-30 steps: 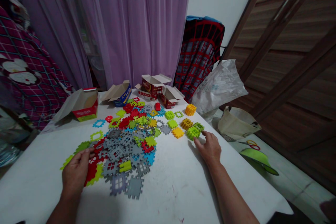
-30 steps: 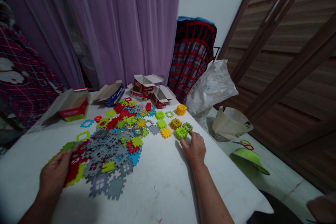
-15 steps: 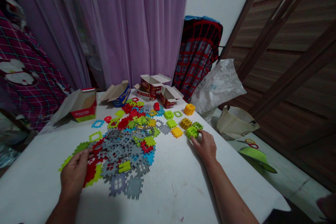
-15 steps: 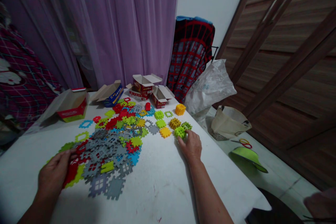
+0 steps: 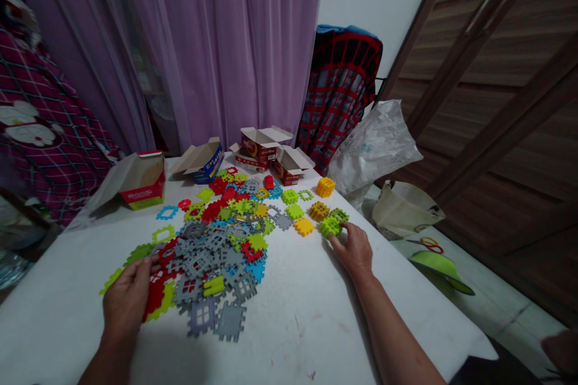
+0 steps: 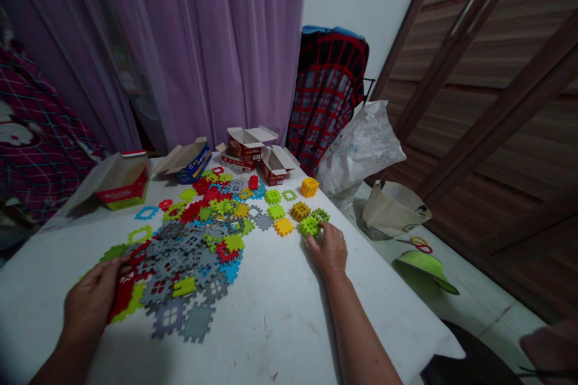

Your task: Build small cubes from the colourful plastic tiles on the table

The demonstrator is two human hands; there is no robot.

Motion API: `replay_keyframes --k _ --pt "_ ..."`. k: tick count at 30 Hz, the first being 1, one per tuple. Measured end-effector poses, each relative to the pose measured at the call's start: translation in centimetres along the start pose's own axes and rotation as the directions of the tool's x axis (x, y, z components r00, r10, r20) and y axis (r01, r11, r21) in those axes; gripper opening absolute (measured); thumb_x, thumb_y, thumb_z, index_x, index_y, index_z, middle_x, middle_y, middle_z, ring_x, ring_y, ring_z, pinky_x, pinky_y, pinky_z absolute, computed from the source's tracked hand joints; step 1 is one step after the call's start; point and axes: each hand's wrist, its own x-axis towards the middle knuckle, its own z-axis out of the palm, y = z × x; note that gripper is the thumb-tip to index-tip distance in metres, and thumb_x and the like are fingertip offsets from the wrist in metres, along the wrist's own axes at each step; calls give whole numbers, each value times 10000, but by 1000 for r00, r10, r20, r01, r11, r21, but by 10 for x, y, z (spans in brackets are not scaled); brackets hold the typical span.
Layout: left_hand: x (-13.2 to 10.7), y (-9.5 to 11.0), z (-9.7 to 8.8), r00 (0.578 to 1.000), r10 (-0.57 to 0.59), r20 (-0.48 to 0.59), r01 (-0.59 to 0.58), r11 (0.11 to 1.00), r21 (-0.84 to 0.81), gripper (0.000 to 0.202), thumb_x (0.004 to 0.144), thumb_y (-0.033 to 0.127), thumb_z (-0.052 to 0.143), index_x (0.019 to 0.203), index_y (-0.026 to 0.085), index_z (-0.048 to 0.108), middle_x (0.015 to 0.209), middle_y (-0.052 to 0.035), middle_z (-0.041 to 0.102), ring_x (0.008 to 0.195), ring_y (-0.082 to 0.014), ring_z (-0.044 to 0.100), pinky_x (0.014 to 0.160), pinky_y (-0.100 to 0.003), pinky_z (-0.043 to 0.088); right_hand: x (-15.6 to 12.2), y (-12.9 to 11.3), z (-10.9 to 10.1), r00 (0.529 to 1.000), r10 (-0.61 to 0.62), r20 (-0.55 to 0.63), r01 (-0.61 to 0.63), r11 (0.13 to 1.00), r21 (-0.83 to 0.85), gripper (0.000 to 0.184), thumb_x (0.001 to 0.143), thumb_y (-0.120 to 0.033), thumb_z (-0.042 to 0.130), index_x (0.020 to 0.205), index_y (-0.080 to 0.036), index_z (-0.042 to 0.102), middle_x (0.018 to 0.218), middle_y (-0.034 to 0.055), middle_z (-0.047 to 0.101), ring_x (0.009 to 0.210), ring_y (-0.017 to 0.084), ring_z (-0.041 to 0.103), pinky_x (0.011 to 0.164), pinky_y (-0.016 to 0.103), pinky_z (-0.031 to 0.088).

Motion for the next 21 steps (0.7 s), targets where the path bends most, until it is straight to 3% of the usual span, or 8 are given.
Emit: replay_keyframes --k 6,8,10,12,14,16,21 --pt "-6 10 -1 1000 -20 -2 20 1000 -13 457 726 550 545 966 216 743 858 -43 767 997 -282 692 1008 -437 493 -7 -10 -12 994 67 -88 -58 993 99 335 835 -453 458 928 -195 652 966 111 694 889 245 608 788 355 471" --pt "-8 13 -1 1000 -11 -4 11 1000 -18 438 723 537 547 949 217 742 856 -39 769 982 -274 697 1006 -428 498 -18 -18 -14 997 76 -2 -75 990 123 318 854 -431 430 865 -207 654 870 79 695 767 209 609 706 316 462" --pt "-7 13 -2 1000 -1 -6 1 1000 -12 427 724 531 546 936 215 741 856 -36 769 975 -268 698 1009 -421 497 -31 -31 -13 987 5 163 -26 991 131 299 864 -407 430 845 -221 664 821 46 699 711 181 612 672 282 449" --pt "-5 12 -2 1000 1 -4 -1 1000 16 432 733 539 534 935 217 740 852 -35 767 976 -265 696 1001 -417 499 -40 -47 -10 943 -94 320 65 993 98 268 869 -369 449 854 -232 679 816 30 711 732 173 630 673 262 436" --pt "-2 8 -2 1000 18 4 -18 999 35 447 742 556 522 942 220 738 831 -31 764 955 -260 700 956 -397 518 -45 -64 -7 901 -151 406 141 988 55 248 872 -321 451 857 -233 683 829 30 720 761 171 644 672 253 423" --pt "-1 5 -1 999 43 7 -43 999 21 463 737 575 518 932 216 736 791 -28 759 905 -251 707 886 -367 540 -45 -77 -2 883 -183 433 188 982 30 244 873 -291 445 850 -229 680 827 34 721 767 169 650 666 247 413" --pt "0 0 1 997 79 14 -78 995 -58 513 686 640 517 838 203 739 703 -39 748 804 -255 713 769 -351 547 -39 -92 14 891 -256 374 233 967 107 279 895 -342 426 853 -236 681 805 32 730 716 177 659 635 256 416"
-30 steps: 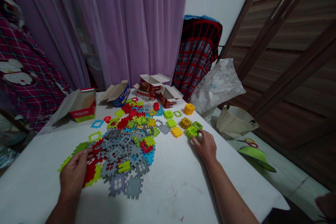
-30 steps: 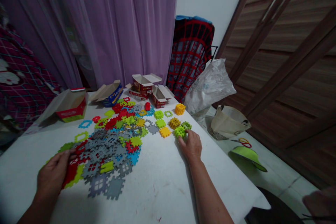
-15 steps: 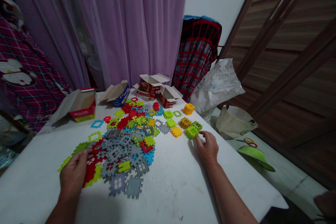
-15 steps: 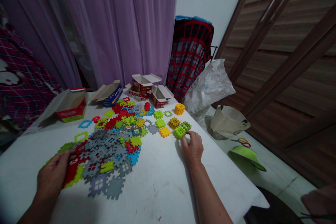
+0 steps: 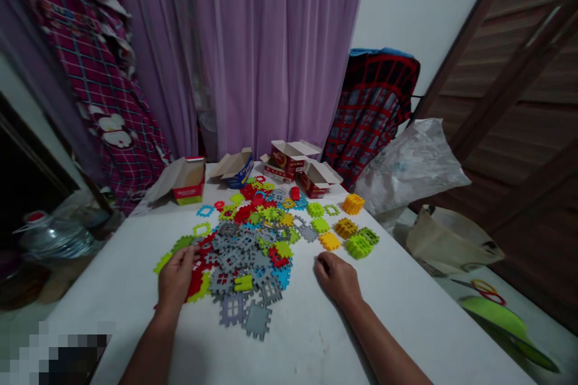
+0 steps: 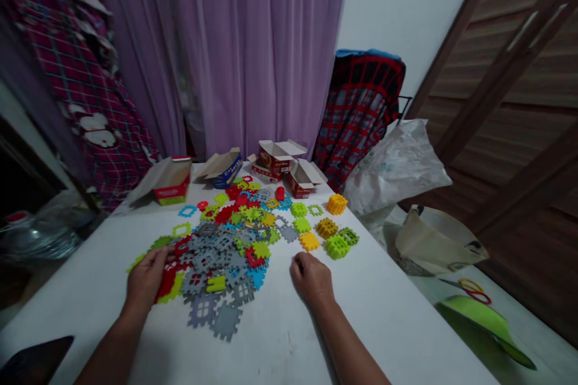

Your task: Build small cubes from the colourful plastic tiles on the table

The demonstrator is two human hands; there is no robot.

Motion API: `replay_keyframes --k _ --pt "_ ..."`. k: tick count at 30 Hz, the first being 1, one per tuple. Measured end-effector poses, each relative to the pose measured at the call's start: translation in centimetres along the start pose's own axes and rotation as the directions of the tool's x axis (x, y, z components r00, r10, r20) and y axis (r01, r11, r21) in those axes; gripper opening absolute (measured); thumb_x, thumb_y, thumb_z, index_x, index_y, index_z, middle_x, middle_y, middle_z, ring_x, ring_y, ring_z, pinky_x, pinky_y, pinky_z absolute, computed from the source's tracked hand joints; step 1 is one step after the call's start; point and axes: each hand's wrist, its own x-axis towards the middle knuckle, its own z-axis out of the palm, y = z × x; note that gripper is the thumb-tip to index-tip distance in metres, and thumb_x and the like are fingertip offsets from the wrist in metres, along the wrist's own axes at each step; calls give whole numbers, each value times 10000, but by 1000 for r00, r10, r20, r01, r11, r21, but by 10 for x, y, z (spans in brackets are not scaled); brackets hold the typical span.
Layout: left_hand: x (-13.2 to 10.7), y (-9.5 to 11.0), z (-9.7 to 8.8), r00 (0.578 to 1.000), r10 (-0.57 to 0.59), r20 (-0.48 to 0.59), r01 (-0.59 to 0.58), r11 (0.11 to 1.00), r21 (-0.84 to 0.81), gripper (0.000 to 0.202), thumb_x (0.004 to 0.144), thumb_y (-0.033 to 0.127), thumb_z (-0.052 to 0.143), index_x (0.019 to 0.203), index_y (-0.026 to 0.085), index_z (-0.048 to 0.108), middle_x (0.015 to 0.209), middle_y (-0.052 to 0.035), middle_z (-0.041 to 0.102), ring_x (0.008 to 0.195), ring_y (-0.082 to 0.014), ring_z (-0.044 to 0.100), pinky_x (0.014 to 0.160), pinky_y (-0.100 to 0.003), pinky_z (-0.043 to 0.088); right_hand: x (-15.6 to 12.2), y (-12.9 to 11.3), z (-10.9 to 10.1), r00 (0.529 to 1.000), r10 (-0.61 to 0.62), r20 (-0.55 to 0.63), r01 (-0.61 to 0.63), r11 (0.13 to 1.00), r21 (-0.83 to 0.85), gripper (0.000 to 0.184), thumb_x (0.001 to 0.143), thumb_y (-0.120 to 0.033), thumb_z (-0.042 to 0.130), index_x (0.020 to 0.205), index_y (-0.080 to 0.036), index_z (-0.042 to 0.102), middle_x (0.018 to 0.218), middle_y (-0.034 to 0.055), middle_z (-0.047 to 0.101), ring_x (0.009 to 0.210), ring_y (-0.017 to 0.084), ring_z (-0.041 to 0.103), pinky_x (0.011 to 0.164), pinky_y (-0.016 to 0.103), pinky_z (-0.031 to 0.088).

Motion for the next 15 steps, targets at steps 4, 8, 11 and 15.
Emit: replay_keyframes --k 4,8,11,15 --pt "-2 2 0 1000 10 -2 -11 999 -36 494 678 648 518 795 218 733 716 -44 753 772 -254 715 746 -352 550 7 -1 12 997 -65 -32 67 994 91 334 901 -436 418 847 -252 692 753 30 734 667 187 670 604 260 436" --pt "-3 0 1 1000 -2 8 3 998 -63 497 689 652 512 804 222 733 783 -55 769 781 -251 720 747 -351 551 14 -5 21 994 -55 -91 67 990 128 361 885 -469 413 844 -255 701 778 45 752 661 192 681 594 260 448" --pt "-3 -2 2 1000 -6 5 7 996 -88 507 704 662 509 808 220 734 804 -53 773 769 -243 719 748 -349 556 33 -18 27 992 -62 -115 81 982 170 372 876 -477 415 836 -251 707 733 43 739 642 191 668 589 263 445" --pt "-4 -2 1 1000 -29 -3 28 992 -124 536 721 683 516 827 208 740 789 -58 769 744 -235 713 741 -341 560 82 -63 30 989 -126 -81 140 969 205 364 892 -445 415 892 -240 716 822 43 743 732 187 673 662 269 465"
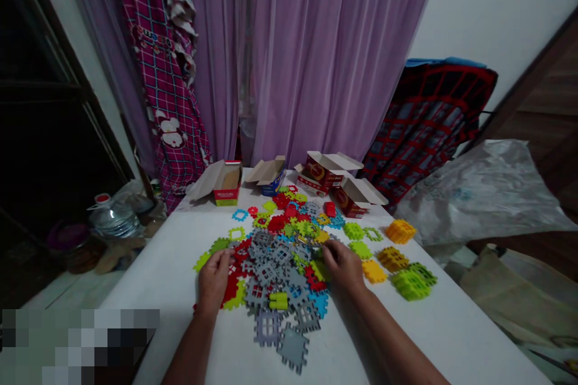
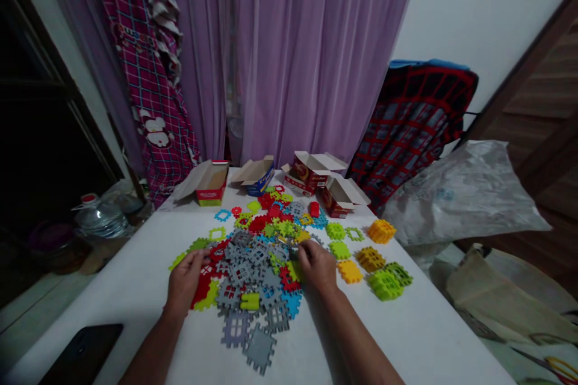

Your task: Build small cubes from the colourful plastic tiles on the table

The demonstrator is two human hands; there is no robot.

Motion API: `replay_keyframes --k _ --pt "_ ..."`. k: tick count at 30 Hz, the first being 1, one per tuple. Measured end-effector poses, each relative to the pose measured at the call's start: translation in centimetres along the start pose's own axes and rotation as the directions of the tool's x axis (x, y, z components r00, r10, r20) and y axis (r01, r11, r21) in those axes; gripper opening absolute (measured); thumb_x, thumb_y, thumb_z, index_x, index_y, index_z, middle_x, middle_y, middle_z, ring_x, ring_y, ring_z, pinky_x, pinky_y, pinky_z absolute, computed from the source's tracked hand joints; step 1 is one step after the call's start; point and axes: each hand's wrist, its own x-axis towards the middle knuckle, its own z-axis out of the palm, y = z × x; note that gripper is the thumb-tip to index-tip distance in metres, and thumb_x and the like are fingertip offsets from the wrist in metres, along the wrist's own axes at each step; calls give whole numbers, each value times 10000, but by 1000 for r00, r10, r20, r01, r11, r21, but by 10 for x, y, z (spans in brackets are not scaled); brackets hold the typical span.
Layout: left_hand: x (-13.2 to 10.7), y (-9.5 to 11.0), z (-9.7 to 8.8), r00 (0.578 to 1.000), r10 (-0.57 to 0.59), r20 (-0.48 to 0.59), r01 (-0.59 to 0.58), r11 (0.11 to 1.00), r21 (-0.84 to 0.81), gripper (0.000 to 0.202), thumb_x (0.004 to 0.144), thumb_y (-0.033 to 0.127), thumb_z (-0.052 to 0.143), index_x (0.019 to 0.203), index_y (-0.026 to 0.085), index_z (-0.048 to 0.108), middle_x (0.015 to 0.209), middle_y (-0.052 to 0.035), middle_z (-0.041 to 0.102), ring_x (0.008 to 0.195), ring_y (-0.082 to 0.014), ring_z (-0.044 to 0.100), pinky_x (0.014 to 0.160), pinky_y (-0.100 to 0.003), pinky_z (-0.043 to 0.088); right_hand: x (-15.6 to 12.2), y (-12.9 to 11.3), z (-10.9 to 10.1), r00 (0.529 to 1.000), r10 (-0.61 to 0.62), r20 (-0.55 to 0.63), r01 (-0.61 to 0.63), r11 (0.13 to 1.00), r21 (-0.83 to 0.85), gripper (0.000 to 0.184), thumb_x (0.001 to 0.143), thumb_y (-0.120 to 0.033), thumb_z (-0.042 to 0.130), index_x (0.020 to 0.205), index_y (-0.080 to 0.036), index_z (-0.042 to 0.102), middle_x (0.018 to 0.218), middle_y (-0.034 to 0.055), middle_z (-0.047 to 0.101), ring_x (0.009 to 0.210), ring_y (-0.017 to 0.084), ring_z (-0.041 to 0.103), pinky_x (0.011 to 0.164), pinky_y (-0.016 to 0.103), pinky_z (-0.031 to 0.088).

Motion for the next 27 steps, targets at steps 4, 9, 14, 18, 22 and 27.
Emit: replay_keyframes --k 4,9,14,18,22,27 --pt "-1 1 -1 1000 0 -26 -2 997 -72 557 724 704 545 830 195 744 821 -76 771 729 -231 709 721 -340 568 64 -56 22 966 -121 227 142 987 -77 289 893 -357 489 1034 -249 717 1105 55 728 1014 201 655 845 284 466" --pt "0 -5 1 999 29 -40 -33 994 -102 579 703 735 586 806 188 745 798 -77 760 686 -224 699 687 -347 579 111 -104 60 870 -168 464 263 953 -148 373 851 -421 608 1164 -238 696 1201 72 699 1130 229 601 927 309 432" --pt "1 -9 3 999 22 -34 -25 996 -89 607 705 762 559 806 190 736 803 -79 757 691 -224 701 694 -350 585 121 -115 83 837 -161 523 282 946 -161 288 790 -396 663 1020 -240 736 1045 69 738 1005 243 638 832 322 443" --pt "0 -7 4 1000 8 -29 -10 997 -73 617 706 765 548 820 190 739 804 -85 759 707 -229 703 699 -350 581 118 -112 86 833 -185 521 299 943 -144 274 822 -339 620 1053 -234 723 1073 72 730 1030 235 627 841 316 428" --pt "0 -6 4 1000 5 -27 -7 996 -90 606 690 763 569 791 187 728 776 -79 755 707 -229 703 705 -353 577 114 -105 85 843 -200 500 301 945 -129 293 852 -321 580 1095 -220 710 1113 77 715 1066 227 610 878 312 416" --pt "-1 -5 4 1000 12 -15 -13 997 -82 604 708 752 555 811 184 730 801 -78 753 725 -217 700 712 -329 570 120 -107 86 823 -271 499 357 930 -83 416 845 -259 557 1252 -251 644 1316 55 639 1214 233 532 961 345 395"
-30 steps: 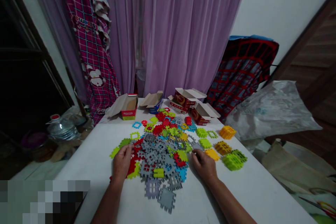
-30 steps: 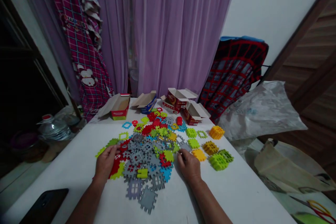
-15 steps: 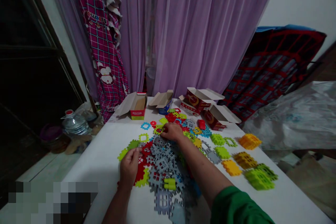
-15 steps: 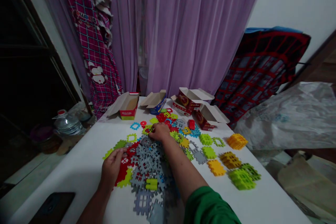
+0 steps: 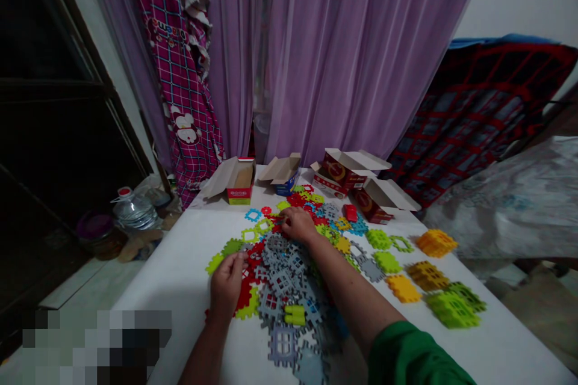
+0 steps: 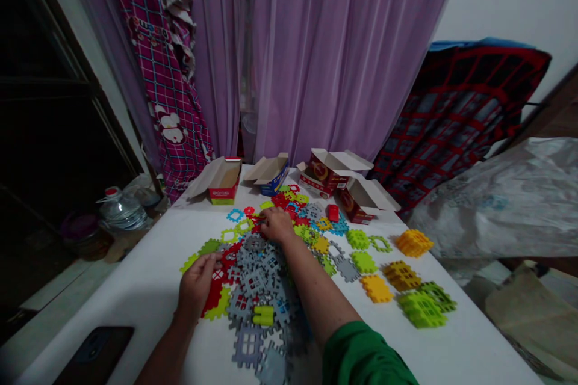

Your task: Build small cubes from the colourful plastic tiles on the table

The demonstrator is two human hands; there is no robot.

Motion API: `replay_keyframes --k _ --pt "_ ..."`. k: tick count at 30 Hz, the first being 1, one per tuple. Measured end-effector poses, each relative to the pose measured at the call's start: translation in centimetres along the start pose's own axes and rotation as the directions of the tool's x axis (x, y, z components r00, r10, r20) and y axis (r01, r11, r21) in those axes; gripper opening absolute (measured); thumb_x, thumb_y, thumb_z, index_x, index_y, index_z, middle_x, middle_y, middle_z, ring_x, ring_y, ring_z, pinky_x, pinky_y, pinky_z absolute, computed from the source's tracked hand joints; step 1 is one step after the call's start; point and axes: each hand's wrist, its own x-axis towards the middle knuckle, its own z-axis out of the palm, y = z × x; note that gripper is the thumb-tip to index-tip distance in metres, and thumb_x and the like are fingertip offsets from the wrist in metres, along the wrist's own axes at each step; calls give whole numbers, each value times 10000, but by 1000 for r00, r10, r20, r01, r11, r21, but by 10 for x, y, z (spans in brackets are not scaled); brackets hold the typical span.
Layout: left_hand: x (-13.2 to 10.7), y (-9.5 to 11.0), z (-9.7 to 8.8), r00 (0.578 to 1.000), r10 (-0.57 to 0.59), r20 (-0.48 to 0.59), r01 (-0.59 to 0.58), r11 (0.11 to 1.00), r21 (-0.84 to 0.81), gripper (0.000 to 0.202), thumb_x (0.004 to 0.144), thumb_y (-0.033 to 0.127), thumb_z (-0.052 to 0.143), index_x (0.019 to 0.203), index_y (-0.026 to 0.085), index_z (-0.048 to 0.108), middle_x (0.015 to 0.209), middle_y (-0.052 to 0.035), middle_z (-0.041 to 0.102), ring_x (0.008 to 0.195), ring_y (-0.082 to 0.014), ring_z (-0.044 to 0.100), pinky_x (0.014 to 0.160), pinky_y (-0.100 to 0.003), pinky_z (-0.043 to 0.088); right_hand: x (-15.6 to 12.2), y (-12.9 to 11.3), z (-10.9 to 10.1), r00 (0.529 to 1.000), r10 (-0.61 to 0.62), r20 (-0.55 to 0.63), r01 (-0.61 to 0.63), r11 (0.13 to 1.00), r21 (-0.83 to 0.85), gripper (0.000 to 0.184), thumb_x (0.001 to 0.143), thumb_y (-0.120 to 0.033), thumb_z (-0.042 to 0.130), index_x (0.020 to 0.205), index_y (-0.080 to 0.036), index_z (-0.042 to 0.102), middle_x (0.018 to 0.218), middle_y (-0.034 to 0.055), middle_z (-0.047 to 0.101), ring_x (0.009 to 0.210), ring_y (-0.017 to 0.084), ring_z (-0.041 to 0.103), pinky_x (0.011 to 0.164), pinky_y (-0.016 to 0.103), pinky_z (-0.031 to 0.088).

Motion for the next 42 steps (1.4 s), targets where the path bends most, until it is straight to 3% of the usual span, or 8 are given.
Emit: replay_keyframes --k 5,14,19,24,26,32,35,42 --pt "0 0 -1 1000 11 8 -11 1000 25 573 739 722 538 813 187 727 824 -77 756 711 -208 694 706 -321 567 22 -12 -4 960 -238 150 244 970 -24 556 786 -189 600 1329 -309 594 1369 26 609 1290 241 462 975 368 393" --pt "0 -3 1 1000 6 -24 -7 1000 -28 573 707 729 573 797 186 733 802 -72 766 688 -216 697 688 -341 574 26 -17 -15 963 -222 150 232 971 -52 346 826 -275 654 1168 -267 709 1202 54 692 1167 238 552 991 334 383" --pt "2 -4 1 1000 24 -14 -24 1000 -6 578 716 731 553 804 190 738 802 -73 766 701 -219 702 687 -335 577 -31 15 -37 980 112 -162 -118 993 -30 351 885 -395 593 1183 -236 689 1144 77 705 1103 245 588 944 336 411" --pt "3 -2 0 1000 2 -8 -2 1000 18 553 699 711 559 806 197 732 786 -60 761 707 -225 705 697 -337 577 -124 52 -37 771 584 -255 -606 796 -10 346 890 -484 560 1067 -230 714 990 100 725 992 273 638 782 340 452" --pt "2 1 0 1000 -8 6 8 999 34 553 694 707 546 804 197 732 808 -62 765 725 -228 709 716 -340 576 -148 56 -27 719 648 -251 -669 743 3 359 888 -495 551 1051 -218 714 994 113 723 975 280 646 731 333 449" --pt "-1 14 -4 1000 -15 22 13 997 80 556 684 693 535 841 200 738 825 -56 771 757 -232 710 759 -343 569 -174 70 -2 777 593 -211 -529 797 293 298 919 -337 462 1035 -259 725 985 26 750 855 189 677 723 273 455" --pt "-2 16 -4 999 -29 37 25 996 88 561 676 686 530 850 196 741 847 -61 774 766 -231 708 774 -343 566 -181 85 -4 738 630 -241 -593 776 213 308 879 -259 497 1075 -240 733 1086 51 737 970 214 667 773 284 461" --pt "0 15 -3 999 -37 25 34 995 97 540 647 694 550 801 205 721 829 -60 766 781 -241 707 774 -348 568 -168 79 -11 877 444 -182 -450 893 4 535 840 -430 624 1303 -162 643 1311 139 625 1195 284 551 990 355 406"
